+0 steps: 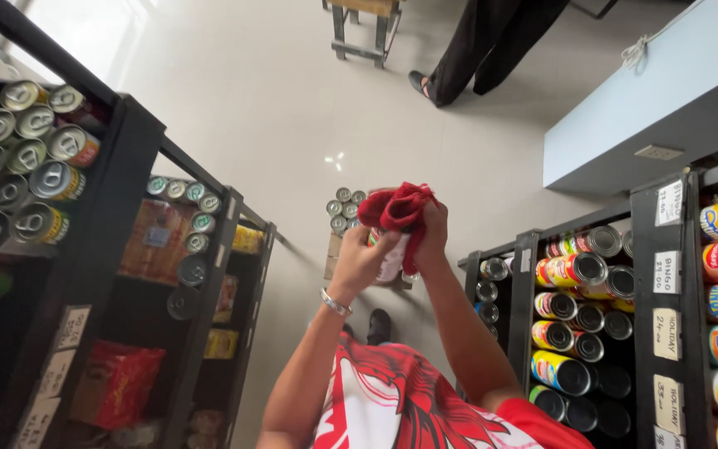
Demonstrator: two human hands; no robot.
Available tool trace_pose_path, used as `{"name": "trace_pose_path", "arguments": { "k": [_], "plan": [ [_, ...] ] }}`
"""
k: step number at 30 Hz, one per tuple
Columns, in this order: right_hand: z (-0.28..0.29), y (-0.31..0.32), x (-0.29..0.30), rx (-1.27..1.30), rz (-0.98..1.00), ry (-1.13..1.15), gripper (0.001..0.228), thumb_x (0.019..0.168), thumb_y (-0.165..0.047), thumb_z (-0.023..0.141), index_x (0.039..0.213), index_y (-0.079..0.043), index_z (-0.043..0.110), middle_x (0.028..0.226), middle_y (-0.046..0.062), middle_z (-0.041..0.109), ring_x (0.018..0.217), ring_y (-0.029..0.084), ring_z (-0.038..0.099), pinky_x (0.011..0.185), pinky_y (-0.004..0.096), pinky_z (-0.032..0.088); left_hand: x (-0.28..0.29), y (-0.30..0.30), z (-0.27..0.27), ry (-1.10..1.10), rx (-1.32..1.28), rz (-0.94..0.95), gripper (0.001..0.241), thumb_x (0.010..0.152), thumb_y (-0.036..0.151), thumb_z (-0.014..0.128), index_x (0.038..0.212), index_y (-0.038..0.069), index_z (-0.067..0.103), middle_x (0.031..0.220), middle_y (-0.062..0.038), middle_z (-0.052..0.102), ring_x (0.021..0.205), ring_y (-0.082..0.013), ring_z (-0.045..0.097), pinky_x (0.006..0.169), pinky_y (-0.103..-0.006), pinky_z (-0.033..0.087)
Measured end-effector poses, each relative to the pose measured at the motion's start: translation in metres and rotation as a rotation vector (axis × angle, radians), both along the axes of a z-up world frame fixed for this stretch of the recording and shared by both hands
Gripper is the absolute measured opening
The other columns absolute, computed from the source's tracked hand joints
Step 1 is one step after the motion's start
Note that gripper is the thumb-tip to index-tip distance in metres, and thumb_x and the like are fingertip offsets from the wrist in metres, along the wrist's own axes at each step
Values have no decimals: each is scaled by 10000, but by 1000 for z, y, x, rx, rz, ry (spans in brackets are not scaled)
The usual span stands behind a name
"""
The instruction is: The recorder is wiping individual canned goods with a cloth and arranging them on grocery store shelves.
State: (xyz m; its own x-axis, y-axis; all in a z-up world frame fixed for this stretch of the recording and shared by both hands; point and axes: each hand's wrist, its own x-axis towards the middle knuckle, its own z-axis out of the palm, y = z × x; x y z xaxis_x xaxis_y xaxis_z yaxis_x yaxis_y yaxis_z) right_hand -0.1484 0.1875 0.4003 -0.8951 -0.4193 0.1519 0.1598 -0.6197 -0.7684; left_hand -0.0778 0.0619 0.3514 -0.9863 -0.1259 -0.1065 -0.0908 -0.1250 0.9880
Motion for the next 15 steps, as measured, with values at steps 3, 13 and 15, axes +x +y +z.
{"name": "trace_pose_path", "arguments": {
  "k": [3,13,15],
  "plan": [
    [2,-2,-3,124,-66,216,575,967,-481,427,899,39,664,868,203,670,844,321,627,924,476,487,-1,-5,0,88,53,-11,473,897,406,743,1121,-6,687,848,46,634,718,-28,507,620,-222,441],
    [-81,2,-21,-652,157,-40,512,1171,-502,392,1052,-76,649,948,93,723,973,246,621,1083,430,474,4,-12,-24,123,692,-102,797,770,549,850,1323,36,591,1123,-25,679,1008,-100,672,873,-292,585],
    [-78,1,1,-428,-5,-220,467,1067,-512,455,1231,-93,585,1153,95,676,1113,263,615,1091,458,478,6,-19,-7,226,400,12,814,755,484,892,1329,8,564,1136,-32,658,1027,-115,641,895,-293,560]
  ]
}}
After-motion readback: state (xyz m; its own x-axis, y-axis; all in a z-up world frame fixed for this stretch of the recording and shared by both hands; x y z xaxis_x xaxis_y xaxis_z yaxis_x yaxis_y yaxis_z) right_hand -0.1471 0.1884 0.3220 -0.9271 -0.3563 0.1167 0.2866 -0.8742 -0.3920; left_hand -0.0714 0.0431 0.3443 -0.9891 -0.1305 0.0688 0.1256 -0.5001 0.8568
